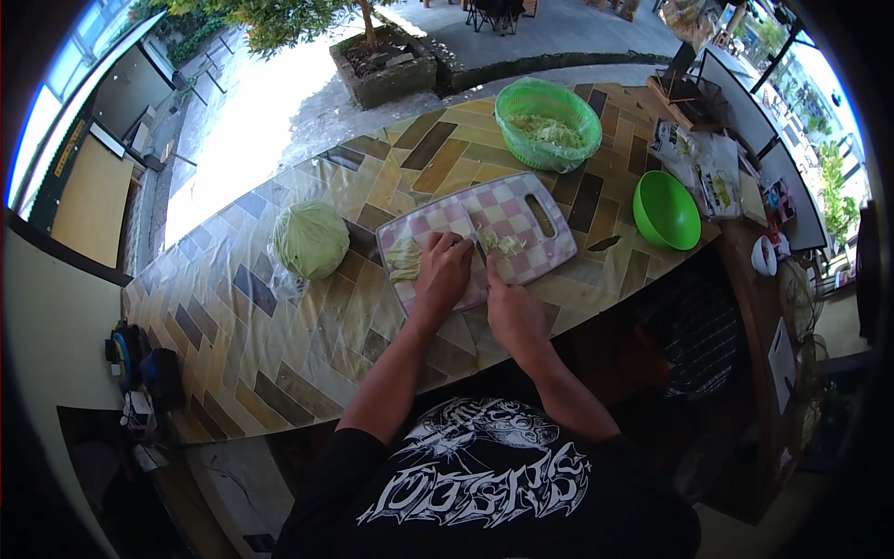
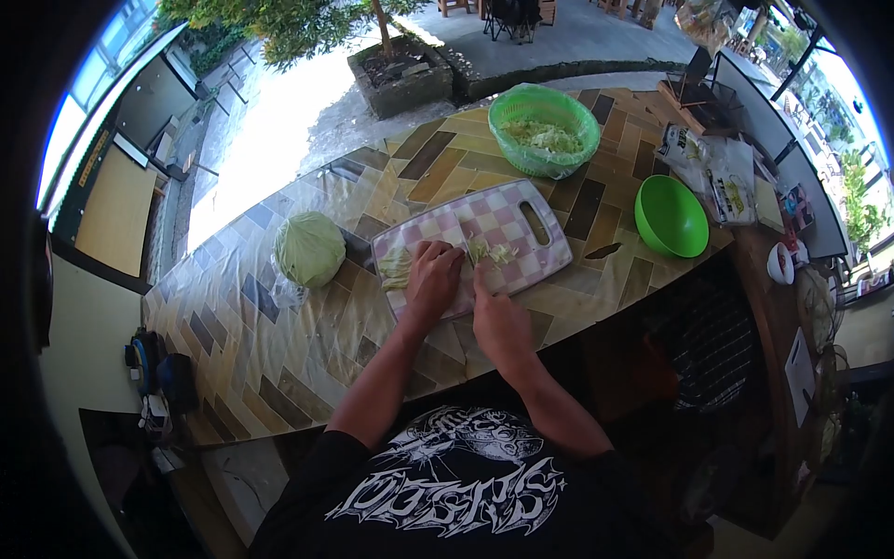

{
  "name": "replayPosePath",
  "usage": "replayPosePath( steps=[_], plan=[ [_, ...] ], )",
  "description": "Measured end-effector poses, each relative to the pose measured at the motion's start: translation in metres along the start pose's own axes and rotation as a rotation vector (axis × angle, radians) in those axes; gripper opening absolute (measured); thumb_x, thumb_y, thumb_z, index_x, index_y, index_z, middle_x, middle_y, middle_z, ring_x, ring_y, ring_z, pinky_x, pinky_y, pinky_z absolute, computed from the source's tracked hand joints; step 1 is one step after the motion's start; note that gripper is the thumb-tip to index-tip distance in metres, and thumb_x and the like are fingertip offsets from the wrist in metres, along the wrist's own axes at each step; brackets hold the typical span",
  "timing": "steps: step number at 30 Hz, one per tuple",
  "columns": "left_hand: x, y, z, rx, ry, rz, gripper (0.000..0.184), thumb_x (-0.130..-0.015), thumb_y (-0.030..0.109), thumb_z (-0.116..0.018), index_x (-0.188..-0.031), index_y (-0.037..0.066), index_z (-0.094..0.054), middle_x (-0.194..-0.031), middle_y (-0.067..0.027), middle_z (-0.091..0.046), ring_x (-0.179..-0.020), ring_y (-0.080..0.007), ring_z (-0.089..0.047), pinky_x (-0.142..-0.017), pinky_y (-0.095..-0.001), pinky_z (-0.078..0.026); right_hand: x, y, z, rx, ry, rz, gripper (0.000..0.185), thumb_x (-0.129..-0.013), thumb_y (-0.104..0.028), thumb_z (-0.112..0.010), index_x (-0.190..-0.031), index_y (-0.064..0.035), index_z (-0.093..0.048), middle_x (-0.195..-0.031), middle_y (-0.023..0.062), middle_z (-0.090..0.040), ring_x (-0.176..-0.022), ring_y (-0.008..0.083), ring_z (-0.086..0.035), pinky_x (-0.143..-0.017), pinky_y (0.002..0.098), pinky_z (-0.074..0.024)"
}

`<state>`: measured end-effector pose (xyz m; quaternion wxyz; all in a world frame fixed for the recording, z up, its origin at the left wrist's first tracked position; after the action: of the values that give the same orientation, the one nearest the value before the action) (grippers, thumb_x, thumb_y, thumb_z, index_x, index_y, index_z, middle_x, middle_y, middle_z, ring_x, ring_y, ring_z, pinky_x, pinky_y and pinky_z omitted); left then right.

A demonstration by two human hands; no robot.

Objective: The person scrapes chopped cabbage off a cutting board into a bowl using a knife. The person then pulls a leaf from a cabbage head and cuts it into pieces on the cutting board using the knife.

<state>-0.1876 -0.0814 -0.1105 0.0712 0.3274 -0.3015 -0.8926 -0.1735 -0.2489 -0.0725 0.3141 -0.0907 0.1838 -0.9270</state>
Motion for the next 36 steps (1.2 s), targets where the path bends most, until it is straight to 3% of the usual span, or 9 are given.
replayPosePath(
  steps=[8, 11, 20, 26, 36],
  plan=[
    [0.0, -0.001, -0.001, -0.029, 0.002, -0.025, 0.018, -0.087, 0.002, -0.071, -0.103, 0.001, -0.079, -0.103, -0.0141, -0.072, -0.105, -0.0365, -0.065, -0.094, -0.0455, -0.055, -0.036, -0.004, -0.011, 0.047, 0.015, 0.034, 0.066, -0.1, -0.01, -0.057, -0.163, 0.0026, -0.039, -0.085, 0.0243, -0.076, -0.079, 0.0447, -0.077, -0.072, 0.0549, -0.0626],
    [0.002, -0.006, -0.002, -0.026, -0.003, -0.056, 0.018, -0.089, 0.004, -0.072, -0.104, 0.001, -0.08, -0.105, -0.0136, -0.074, -0.106, -0.0363, -0.065, -0.095, -0.0445, -0.054, -0.043, 0.0, -0.008, 0.05, 0.05, 0.084, 0.067, -0.1, -0.01, -0.057, -0.163, 0.0028, -0.038, -0.084, 0.0238, -0.077, -0.079, 0.0454, -0.077, -0.073, 0.0556, -0.0626],
    [0.001, -0.009, -0.001, 0.019, 0.023, 0.004, 0.013, -0.09, 0.007, -0.074, -0.101, 0.002, -0.079, -0.098, -0.0119, -0.076, -0.101, -0.0357, -0.067, -0.094, -0.0437, -0.054, -0.033, -0.019, -0.012, 0.085, -0.084, -0.047, 0.067, -0.1, -0.01, -0.057, -0.163, 0.0028, -0.039, -0.093, 0.0275, -0.077, -0.087, 0.0444, -0.078, -0.076, 0.0555, -0.0623],
    [0.002, -0.009, 0.001, 0.01, 0.016, -0.037, 0.016, -0.085, 0.005, -0.075, -0.1, 0.002, -0.08, -0.101, -0.0117, -0.077, -0.101, -0.0351, -0.066, -0.094, -0.0431, -0.054, -0.049, -0.006, 0.0, 0.05, -0.017, 0.036, 0.069, -0.099, -0.01, -0.058, -0.163, 0.0019, -0.037, -0.087, 0.0253, -0.077, -0.084, 0.0431, -0.078, -0.075, 0.0547, -0.0623],
    [0.004, -0.016, -0.002, 0.012, 0.015, -0.007, 0.016, -0.085, 0.01, -0.076, -0.099, 0.005, -0.082, -0.103, -0.0094, -0.078, -0.101, -0.0322, -0.067, -0.094, -0.0431, -0.054, -0.039, -0.018, -0.007, 0.087, -0.047, -0.017, 0.071, -0.099, -0.01, -0.057, -0.166, 0.0028, -0.034, -0.086, 0.0245, -0.076, -0.084, 0.0447, -0.077, -0.076, 0.0545, -0.062]
  ],
)
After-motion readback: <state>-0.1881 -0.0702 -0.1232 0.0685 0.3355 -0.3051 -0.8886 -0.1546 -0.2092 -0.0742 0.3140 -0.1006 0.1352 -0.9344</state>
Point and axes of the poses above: each hand's wrist, its own x-axis away from the middle knuckle, its own z-axis out of the back of the hand, y = z × x, the point moved 2 cm from there along -x, towards the middle knuckle
